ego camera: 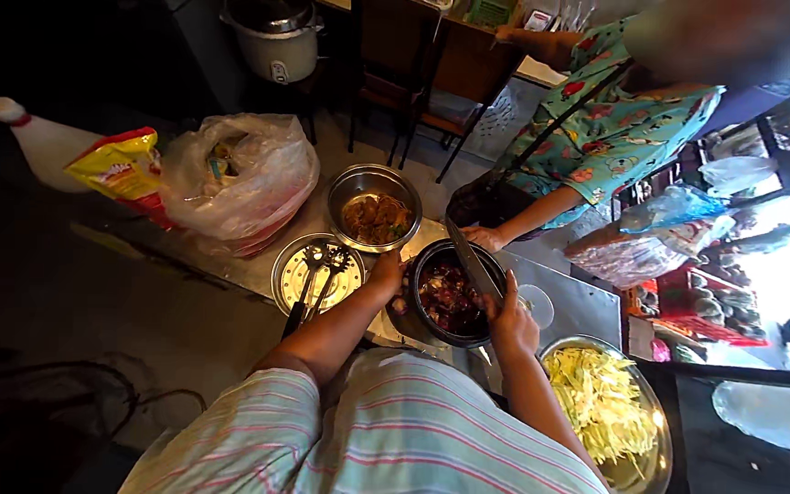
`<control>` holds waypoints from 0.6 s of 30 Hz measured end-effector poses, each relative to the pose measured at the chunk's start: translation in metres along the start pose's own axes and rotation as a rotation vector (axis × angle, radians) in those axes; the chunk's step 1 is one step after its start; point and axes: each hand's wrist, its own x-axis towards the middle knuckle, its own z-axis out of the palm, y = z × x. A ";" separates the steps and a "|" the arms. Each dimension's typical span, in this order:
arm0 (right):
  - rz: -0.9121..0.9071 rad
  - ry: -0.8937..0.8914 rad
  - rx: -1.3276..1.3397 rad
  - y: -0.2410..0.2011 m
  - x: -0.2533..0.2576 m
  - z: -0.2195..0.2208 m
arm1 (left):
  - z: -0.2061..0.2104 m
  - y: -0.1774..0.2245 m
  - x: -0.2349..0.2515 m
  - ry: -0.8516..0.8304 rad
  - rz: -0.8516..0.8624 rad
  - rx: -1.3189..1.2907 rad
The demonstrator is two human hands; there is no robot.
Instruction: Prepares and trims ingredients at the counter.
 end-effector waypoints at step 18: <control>0.314 -0.217 0.865 0.065 0.005 0.013 | -0.012 0.010 -0.031 0.016 0.279 0.037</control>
